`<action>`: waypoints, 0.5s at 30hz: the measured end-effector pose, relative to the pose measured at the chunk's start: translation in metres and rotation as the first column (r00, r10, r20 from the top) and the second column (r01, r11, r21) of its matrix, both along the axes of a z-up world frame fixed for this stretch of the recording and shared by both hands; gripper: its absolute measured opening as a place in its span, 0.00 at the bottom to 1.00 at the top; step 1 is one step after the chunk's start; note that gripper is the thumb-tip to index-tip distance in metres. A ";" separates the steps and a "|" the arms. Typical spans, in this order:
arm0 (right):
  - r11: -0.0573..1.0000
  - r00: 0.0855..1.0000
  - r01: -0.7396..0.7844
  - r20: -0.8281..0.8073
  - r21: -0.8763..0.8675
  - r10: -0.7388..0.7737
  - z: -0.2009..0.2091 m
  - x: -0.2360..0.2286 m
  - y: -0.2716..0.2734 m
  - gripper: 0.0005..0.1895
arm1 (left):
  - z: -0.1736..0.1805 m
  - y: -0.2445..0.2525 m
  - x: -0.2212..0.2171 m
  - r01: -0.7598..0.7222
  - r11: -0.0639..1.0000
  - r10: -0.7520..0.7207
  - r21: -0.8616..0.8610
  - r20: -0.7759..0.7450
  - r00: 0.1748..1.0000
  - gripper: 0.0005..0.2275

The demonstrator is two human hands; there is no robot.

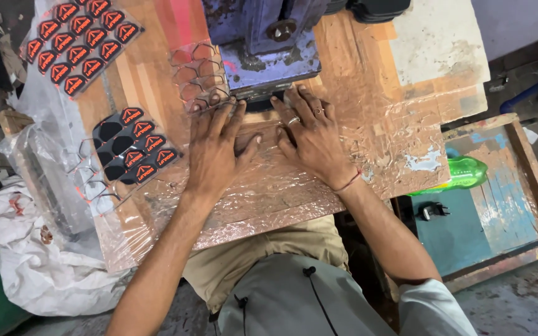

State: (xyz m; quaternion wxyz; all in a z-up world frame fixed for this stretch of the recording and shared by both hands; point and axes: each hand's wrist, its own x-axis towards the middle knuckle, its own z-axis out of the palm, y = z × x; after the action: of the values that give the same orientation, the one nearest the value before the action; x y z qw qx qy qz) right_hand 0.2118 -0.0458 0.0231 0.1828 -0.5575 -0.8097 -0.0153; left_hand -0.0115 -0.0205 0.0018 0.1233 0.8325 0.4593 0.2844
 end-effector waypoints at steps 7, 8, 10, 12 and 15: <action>1.000 1.000 0.000 -0.015 -0.009 -0.001 0.005 0.000 0.000 0.30 | 0.003 0.000 0.001 -0.006 0.998 0.010 0.057 -0.068 0.998 0.29; 1.000 1.000 0.004 -0.007 -0.024 -0.004 0.004 0.000 -0.001 0.29 | 0.004 -0.001 0.001 -0.004 0.998 0.009 0.056 -0.081 0.997 0.29; 0.999 0.999 -0.023 -0.043 -0.041 0.022 0.004 0.005 -0.010 0.28 | 0.012 -0.001 -0.007 0.038 0.999 -0.035 0.035 -0.082 0.996 0.28; 0.997 0.996 -0.051 -0.073 -0.050 0.048 0.007 0.014 -0.030 0.26 | 0.029 0.000 -0.028 0.079 0.997 -0.077 0.021 -0.078 0.994 0.28; 0.992 0.970 -0.061 -0.240 -0.106 0.034 0.013 0.026 -0.069 0.23 | 0.053 0.003 -0.093 -0.031 0.985 0.047 -0.172 0.089 0.995 0.14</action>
State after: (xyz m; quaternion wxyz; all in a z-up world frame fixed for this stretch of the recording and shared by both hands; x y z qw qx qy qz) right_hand 0.2381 -0.1151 0.0360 0.2470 -0.5453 -0.7946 0.1016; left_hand -0.1044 -0.0173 0.0548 0.2094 0.7956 0.4921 0.2847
